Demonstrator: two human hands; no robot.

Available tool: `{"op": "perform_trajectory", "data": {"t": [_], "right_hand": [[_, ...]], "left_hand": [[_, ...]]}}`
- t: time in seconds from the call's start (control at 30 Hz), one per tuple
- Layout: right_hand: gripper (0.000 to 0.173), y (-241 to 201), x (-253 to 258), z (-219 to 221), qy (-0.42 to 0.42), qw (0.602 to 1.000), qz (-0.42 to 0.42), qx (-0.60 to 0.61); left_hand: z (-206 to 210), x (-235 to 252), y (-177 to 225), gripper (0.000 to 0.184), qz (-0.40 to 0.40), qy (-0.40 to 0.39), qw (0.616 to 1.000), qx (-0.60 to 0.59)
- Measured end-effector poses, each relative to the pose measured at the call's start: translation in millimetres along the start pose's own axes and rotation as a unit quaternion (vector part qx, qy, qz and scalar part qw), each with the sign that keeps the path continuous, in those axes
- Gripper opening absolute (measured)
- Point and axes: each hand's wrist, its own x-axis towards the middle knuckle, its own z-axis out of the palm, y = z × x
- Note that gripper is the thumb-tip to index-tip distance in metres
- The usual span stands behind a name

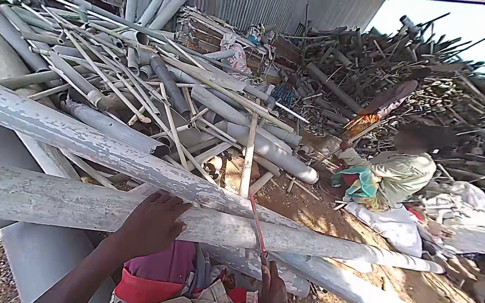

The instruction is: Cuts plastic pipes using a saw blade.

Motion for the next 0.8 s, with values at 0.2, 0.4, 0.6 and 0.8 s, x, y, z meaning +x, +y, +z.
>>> {"op": "perform_trajectory", "data": {"t": [0.2,0.4,0.6,0.8], "right_hand": [[0.051,0,-3,2,-0.001,1.0,0.012,0.002],[0.051,6,-3,6,0.066,0.997,-0.026,0.021],[0.046,-8,5,-2,-0.014,0.992,0.01,0.123],[0.049,-76,6,-23,-0.159,0.986,-0.046,0.012]], "left_hand": [[-5,5,11,0.088,-0.047,-0.1,0.993,0.042],[-10,11,14,0.093,-0.07,-0.148,0.985,0.053],[-17,22,8,0.088,-0.064,-0.172,0.982,0.055],[-31,45,1,0.087,-0.073,-0.237,0.968,0.032]]}}
